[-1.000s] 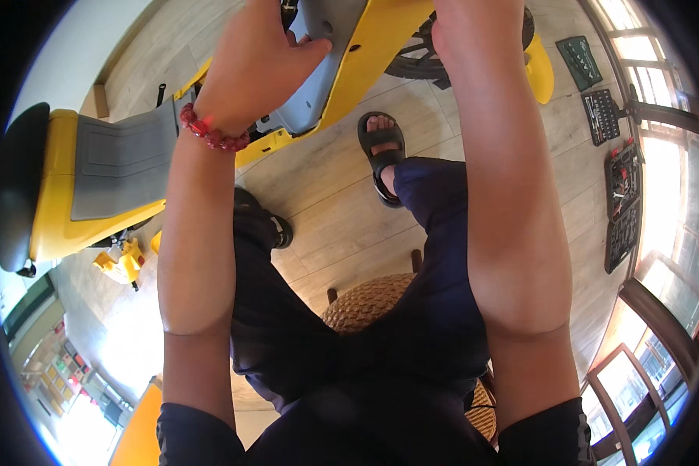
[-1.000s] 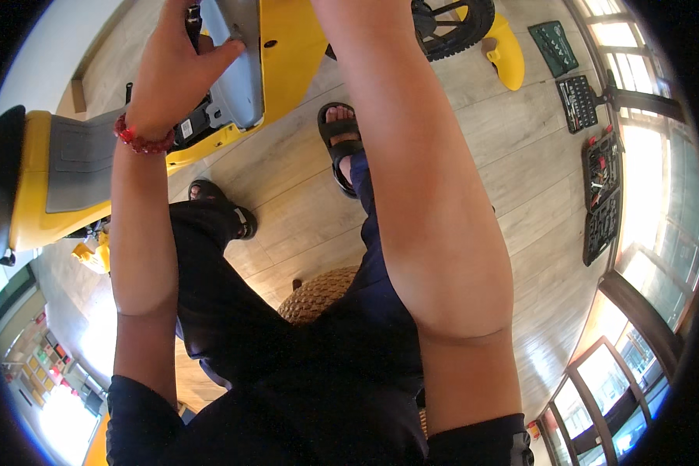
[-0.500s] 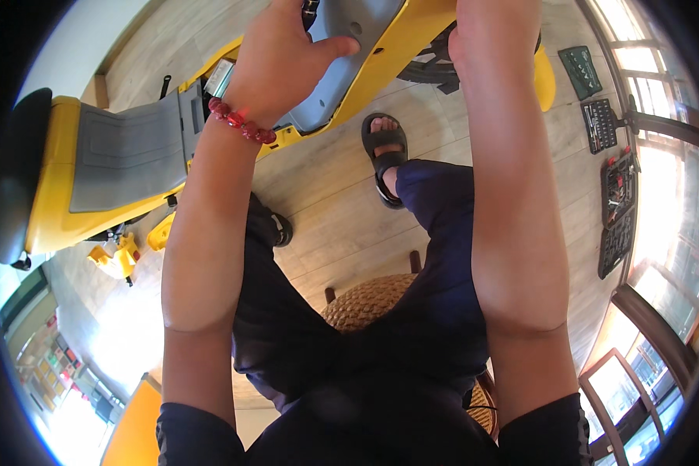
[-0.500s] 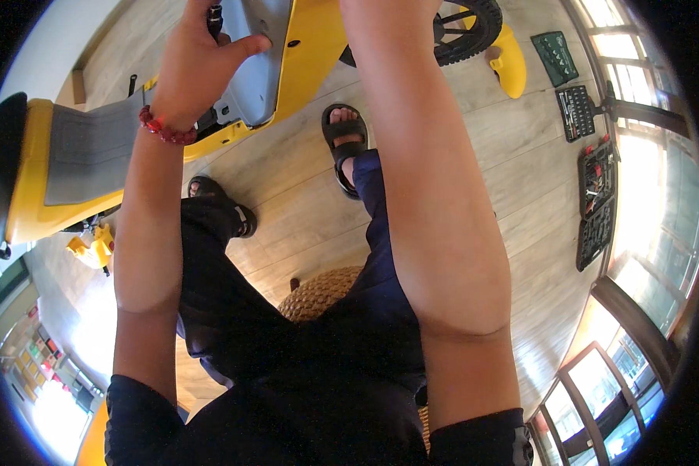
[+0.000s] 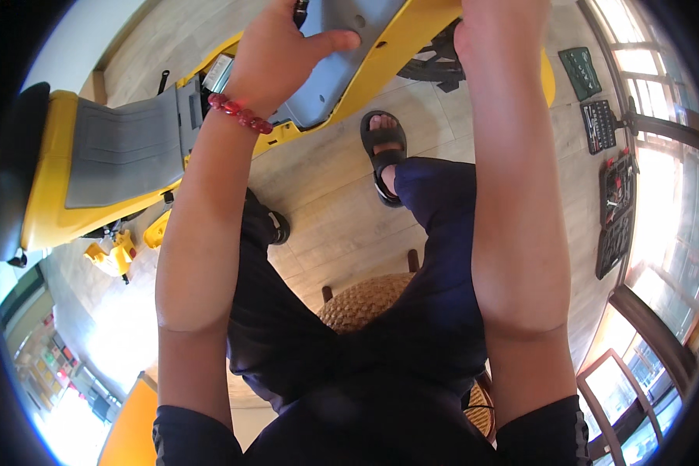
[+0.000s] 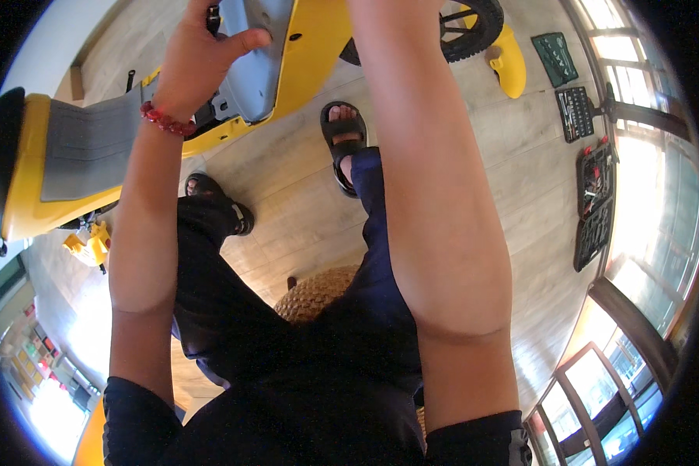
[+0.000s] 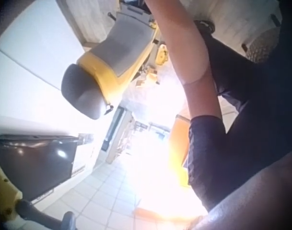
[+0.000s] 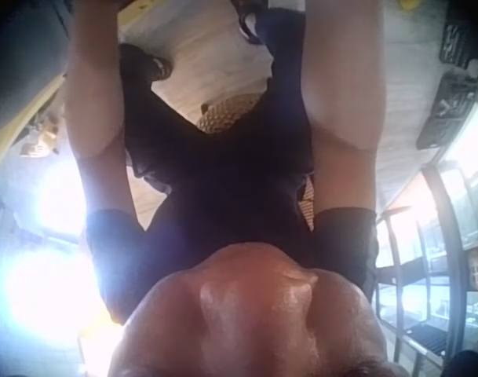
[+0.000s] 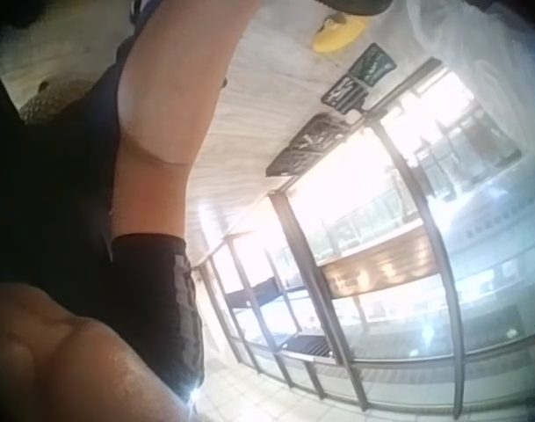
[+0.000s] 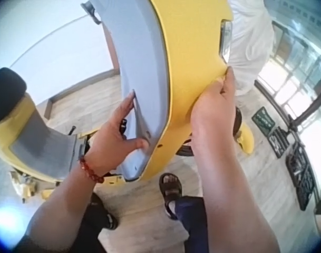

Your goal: The recorder is using a tool to repair an electric scooter.

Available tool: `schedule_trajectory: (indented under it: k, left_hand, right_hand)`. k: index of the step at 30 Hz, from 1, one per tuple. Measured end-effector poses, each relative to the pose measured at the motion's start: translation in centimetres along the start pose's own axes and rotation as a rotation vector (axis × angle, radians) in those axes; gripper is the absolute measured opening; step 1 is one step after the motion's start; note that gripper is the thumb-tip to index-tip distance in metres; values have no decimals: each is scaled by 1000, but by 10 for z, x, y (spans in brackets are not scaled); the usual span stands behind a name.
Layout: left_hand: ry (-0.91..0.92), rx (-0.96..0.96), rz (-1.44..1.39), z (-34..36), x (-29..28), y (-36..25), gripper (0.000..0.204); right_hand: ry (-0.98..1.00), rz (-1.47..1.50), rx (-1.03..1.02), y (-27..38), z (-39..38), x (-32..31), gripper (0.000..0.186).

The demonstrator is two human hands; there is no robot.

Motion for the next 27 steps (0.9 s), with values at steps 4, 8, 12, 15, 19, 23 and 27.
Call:
schedule_trajectory:
  k: [4, 8, 12, 15, 19, 23, 27]
  left_hand:
    - [9, 76, -36, -2, 3, 6, 102]
    - [21, -2, -231, 4, 6, 12, 102]
    - [2, 139, -189, 0, 10, 15, 95]
    - [-16, -108, -403, -4, 11, 2, 90]
    - [52, -61, -318, -6, 11, 5, 86]
    - [-26, -234, -277, -8, 14, 0, 84]
    - [0, -292, -229, -11, 13, -21, 81]
  right_hand:
    - [-11, -20, -29, -2, -4, -2, 48]
    - [15, 28, -79, -2, -3, -5, 47]
    - [90, 61, -41, -6, -3, -12, 47]
    - [173, 94, -33, -5, -1, -20, 48]
    - [260, 265, -152, -10, 1, -17, 48]
    - [246, 403, 97, -11, 7, -13, 47]
    - [159, 159, -54, -1, -3, -26, 46]
Point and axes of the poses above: each hand's wrist, its own z-axis towards the middle knuckle, its own x-axis out of the palm, y = z × x, the point moved 3 cm from there along z, towards the middle knuckle, and after that the axes turned 9 degrees about y, right-handed, at the moved point
